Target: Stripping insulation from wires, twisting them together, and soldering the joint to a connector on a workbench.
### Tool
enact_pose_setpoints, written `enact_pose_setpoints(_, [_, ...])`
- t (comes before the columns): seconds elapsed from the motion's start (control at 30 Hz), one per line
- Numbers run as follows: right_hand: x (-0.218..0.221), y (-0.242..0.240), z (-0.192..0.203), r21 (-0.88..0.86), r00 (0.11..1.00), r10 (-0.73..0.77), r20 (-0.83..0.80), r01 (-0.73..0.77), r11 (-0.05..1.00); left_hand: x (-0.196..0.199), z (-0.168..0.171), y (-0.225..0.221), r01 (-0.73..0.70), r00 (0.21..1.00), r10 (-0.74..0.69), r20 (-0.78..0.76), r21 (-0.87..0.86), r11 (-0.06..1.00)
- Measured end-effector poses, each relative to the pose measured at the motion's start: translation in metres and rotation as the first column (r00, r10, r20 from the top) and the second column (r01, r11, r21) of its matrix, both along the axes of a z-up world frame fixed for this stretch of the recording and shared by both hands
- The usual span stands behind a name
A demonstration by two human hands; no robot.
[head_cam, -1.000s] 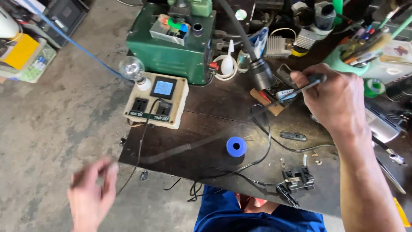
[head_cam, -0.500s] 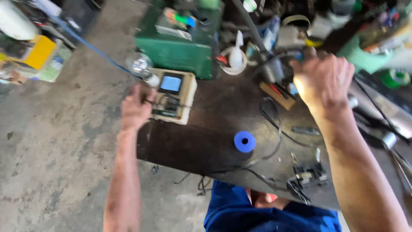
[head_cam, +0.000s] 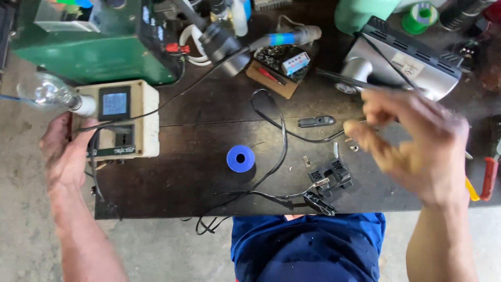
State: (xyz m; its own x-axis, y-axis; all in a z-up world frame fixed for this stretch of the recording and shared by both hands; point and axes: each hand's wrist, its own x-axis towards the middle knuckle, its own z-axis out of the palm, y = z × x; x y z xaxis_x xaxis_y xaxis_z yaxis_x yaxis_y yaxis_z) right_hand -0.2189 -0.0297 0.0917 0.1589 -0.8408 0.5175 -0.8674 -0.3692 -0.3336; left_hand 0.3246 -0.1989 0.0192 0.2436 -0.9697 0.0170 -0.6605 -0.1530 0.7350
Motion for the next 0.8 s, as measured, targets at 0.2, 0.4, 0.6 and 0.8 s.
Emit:
enact_pose_setpoints(0.2, [0.003, 0.075, -0.059, 0.087, 0.976, -0.038, 0.215, 0.02, 0.996, -0.009, 0.018, 0.01, -0.011, 0.997, 0.008, 0.08, 0.04, 0.999])
enact_pose_setpoints(0.4, [0.008, 0.109, -0.106, 0.134, 0.924, -0.124, 0.362, 0.08, 0.988, 0.019, 0.057, 0.069, -0.24, 0.876, 0.041, 0.481, 0.361, 0.901])
enact_pose_setpoints(0.6, [0.007, 0.077, -0.101, 0.082, 0.94, 0.004, 0.342, -0.034, 0.996, -0.113, 0.063, 0.201, 0.073, 0.979, -0.067, 0.191, -0.026, 0.997])
enact_pose_setpoints(0.8, [0.002, 0.071, -0.103, 0.21, 0.947, 0.069, 0.313, -0.14, 0.968, -0.294, 0.023, 0.186, 0.713, 0.686, -0.719, 0.112, -0.299, 0.634])
